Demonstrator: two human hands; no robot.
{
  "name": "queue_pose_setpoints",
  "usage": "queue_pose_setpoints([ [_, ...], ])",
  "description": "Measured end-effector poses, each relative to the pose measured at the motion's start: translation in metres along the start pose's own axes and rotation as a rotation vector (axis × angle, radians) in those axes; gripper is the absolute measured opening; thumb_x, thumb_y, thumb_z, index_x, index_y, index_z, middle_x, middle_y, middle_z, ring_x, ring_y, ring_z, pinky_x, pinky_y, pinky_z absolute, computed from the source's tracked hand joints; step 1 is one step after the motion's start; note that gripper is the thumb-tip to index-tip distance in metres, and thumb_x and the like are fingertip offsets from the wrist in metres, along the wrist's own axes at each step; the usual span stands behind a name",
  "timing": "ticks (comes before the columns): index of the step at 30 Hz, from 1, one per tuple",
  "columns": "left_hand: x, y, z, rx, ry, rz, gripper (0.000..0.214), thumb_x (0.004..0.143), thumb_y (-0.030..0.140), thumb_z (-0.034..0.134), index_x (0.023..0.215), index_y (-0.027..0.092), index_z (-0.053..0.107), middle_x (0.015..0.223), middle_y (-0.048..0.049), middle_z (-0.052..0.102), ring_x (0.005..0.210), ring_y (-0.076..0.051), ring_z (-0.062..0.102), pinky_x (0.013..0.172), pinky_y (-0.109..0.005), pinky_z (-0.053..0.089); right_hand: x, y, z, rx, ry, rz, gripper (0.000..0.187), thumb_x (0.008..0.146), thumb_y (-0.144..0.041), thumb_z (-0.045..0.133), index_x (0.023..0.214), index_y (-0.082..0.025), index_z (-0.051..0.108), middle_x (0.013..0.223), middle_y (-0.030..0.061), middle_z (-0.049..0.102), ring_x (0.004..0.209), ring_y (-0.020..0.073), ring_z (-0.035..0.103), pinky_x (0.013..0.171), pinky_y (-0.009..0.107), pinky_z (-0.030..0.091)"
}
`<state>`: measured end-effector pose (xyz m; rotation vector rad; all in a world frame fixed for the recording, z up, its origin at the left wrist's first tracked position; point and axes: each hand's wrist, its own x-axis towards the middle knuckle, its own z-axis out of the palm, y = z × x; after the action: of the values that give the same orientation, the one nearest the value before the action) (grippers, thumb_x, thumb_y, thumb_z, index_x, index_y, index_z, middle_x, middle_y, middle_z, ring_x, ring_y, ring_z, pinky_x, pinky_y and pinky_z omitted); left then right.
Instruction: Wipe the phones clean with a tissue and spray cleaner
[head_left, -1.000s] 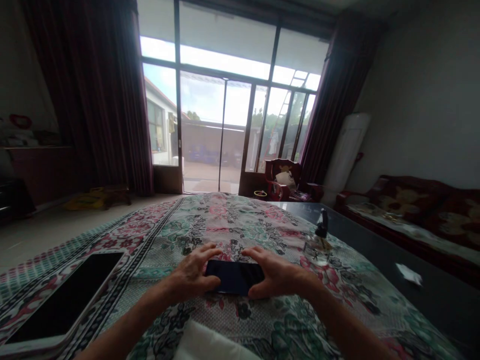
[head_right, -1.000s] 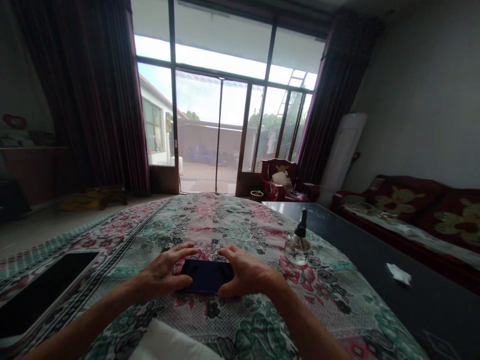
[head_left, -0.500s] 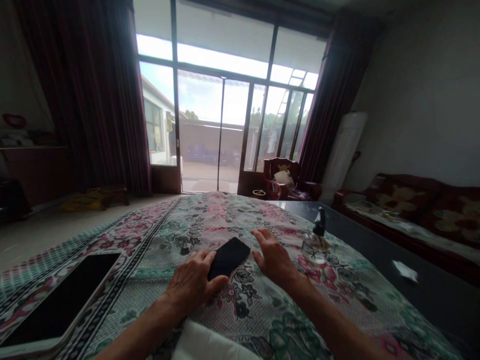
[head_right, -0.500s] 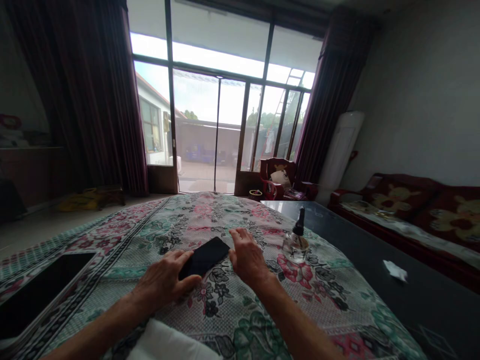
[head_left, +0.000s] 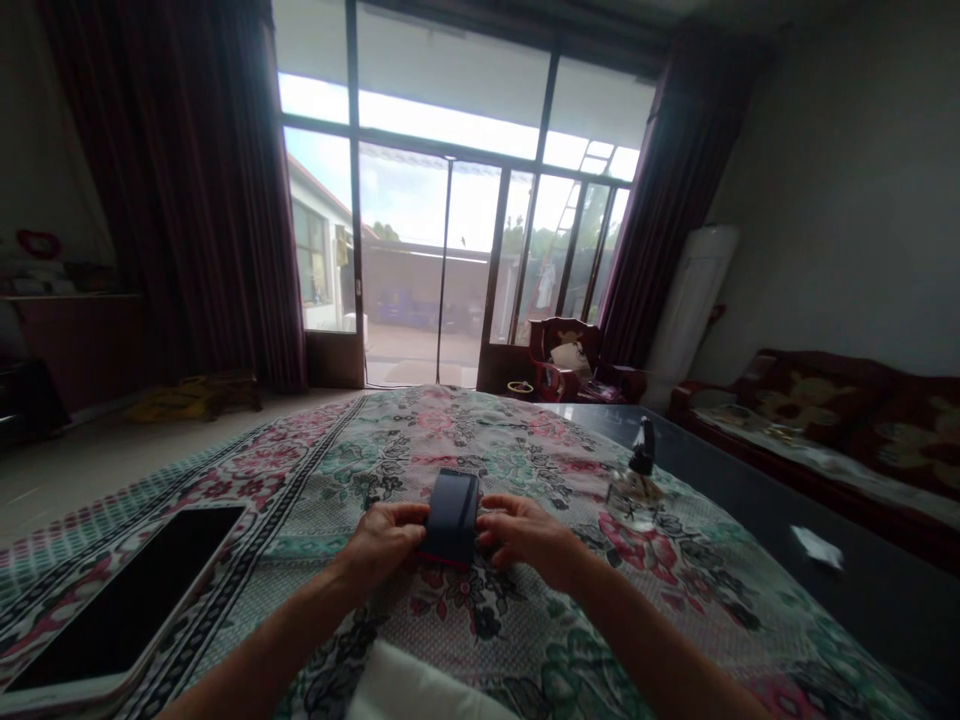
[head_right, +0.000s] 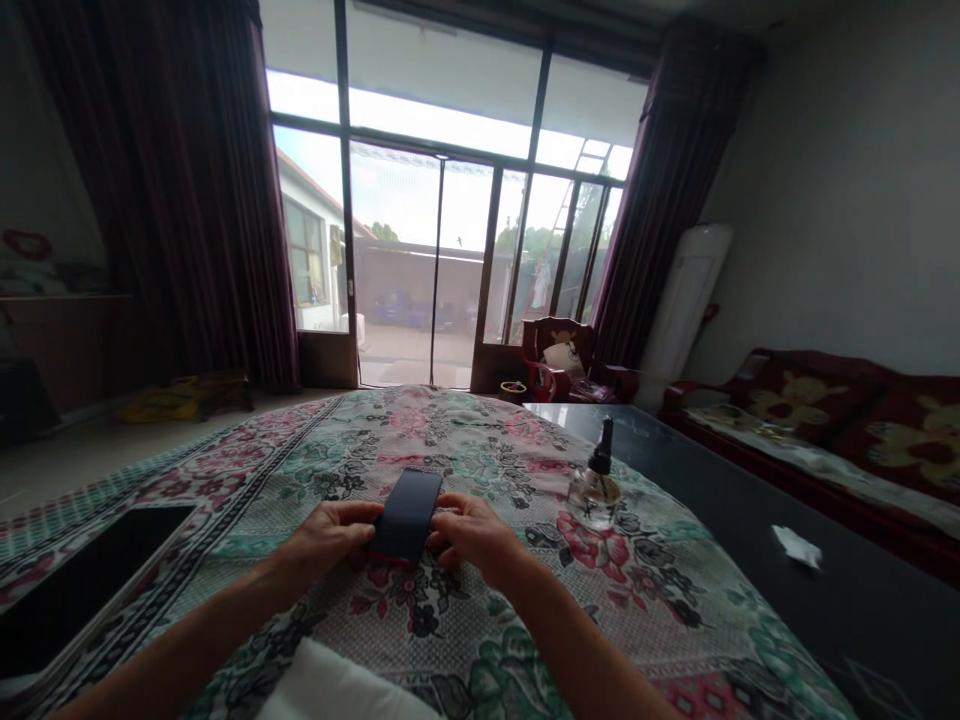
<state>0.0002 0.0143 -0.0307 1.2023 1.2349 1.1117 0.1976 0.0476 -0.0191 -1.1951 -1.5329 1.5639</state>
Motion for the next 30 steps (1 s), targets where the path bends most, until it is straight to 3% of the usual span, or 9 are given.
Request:
queue_pose_setpoints([
  [5,-0.003,0.005,0.003,-0.200,-0.065,-0.058,0.041,0.053,0.024,0.075,0.093,0.014,0.072,0.075,-0.0033,0.071,0.057,-0.012,0.058,0.050,-0.019,0.039,-0.001,-0.002,0.001,0.036,-0.011,-0.036,0.037,0.067,-0.034,0.065,0.099,-0.016,0.060,0.084,0.0028,0.064,0.073,0.0129,0.060,0.059,0.021,0.044],
  [10,-0.004,-0.001,0.006,-0.205,-0.163,-0.091,0.036,0.060,0.025,0.073,0.094,0.015,0.071,0.078,-0.0042,0.071,0.061,-0.012,0.058,0.052,-0.019,0.043,0.007,0.008,0.009,-0.252,0.090,-0.094,0.050,0.068,-0.034,0.063,0.113,-0.014,0.055,0.089,0.0053,0.062,0.074,0.0168,0.059,0.061,0.027,0.045],
  [14,-0.003,-0.011,0.010,-0.267,-0.191,-0.097,0.041,0.058,0.017,0.070,0.099,0.017,0.068,0.082,-0.0030,0.070,0.063,-0.010,0.060,0.053,-0.017,0.043,0.003,0.010,0.012,-0.522,0.207,-0.144,0.059,0.066,-0.044,0.067,0.117,-0.017,0.054,0.103,0.0089,0.059,0.092,0.0239,0.058,0.077,0.033,0.046],
  [18,0.000,-0.017,0.014,-0.342,-0.199,-0.146,0.047,0.052,0.007,0.064,0.098,0.016,0.065,0.083,-0.0023,0.067,0.061,-0.008,0.059,0.050,-0.015,0.040,-0.004,0.013,0.017,-0.691,0.317,-0.156,0.080,0.060,-0.053,0.072,0.127,-0.017,0.047,0.118,0.0130,0.051,0.115,0.0311,0.046,0.096,0.040,0.037],
  [23,0.003,-0.018,0.015,-0.344,-0.185,-0.151,0.043,0.048,0.005,0.055,0.090,0.014,0.064,0.079,-0.0007,0.064,0.060,-0.009,0.059,0.047,-0.015,0.037,-0.001,0.018,0.022,-0.701,0.363,-0.197,0.082,0.054,-0.048,0.076,0.125,-0.018,0.048,0.117,0.0143,0.050,0.116,0.0363,0.043,0.098,0.046,0.032],
  [27,0.003,-0.017,0.016,-0.315,-0.206,-0.127,0.037,0.050,0.006,0.056,0.085,0.015,0.063,0.077,-0.0014,0.065,0.064,-0.011,0.062,0.047,-0.016,0.037,-0.001,0.015,0.022,-0.689,0.344,-0.198,0.076,0.057,-0.048,0.074,0.123,-0.020,0.048,0.114,0.0115,0.051,0.115,0.0348,0.043,0.098,0.044,0.032],
  [30,0.002,-0.014,0.021,-0.270,-0.126,-0.136,0.035,0.051,0.007,0.056,0.084,0.014,0.063,0.072,-0.0013,0.066,0.059,-0.012,0.061,0.046,-0.017,0.039,-0.002,0.015,0.020,-0.724,0.342,-0.206,0.076,0.057,-0.047,0.073,0.122,-0.018,0.048,0.112,0.0124,0.051,0.113,0.0343,0.044,0.097,0.043,0.033],
])
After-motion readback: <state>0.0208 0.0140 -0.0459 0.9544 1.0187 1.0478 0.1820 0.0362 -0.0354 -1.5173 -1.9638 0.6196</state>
